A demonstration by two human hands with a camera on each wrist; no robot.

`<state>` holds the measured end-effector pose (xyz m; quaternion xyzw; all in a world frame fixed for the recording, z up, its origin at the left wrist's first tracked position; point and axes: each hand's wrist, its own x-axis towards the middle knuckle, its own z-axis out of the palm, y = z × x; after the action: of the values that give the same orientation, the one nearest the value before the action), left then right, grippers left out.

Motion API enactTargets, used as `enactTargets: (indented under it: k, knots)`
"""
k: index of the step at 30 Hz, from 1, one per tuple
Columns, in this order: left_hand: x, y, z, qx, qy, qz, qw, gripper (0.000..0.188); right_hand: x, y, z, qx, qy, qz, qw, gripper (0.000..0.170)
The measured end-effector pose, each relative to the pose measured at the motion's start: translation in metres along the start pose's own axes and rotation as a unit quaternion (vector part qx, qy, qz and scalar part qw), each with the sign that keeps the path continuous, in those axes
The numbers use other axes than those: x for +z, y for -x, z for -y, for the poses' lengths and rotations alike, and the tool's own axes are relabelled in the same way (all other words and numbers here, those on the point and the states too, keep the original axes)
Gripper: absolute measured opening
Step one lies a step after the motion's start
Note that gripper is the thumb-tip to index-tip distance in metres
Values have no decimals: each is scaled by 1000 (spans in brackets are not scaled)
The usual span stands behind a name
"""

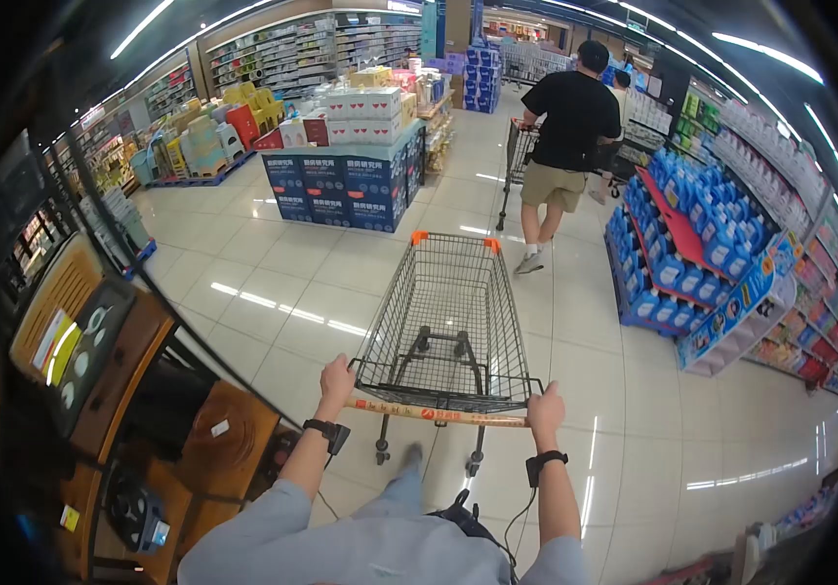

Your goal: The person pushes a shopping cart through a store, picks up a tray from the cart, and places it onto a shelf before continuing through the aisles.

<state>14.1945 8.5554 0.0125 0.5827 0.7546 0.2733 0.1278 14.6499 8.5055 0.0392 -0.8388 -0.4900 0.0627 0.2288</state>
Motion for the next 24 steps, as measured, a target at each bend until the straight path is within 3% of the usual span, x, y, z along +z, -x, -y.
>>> enactTargets:
  k: [12, 19, 24]
  knots:
    - [104, -306, -93, 3, -21, 32, 999, 11, 97, -296, 86, 46, 19, 8, 999, 26]
    - [170, -475, -130, 44, -14, 26, 999, 9, 140, -444, 150, 45, 12, -7, 999, 26]
    - [203, -587, -189, 40, -23, 19, 999, 7, 181, -571, 181, 19, -1, -8, 1000, 32]
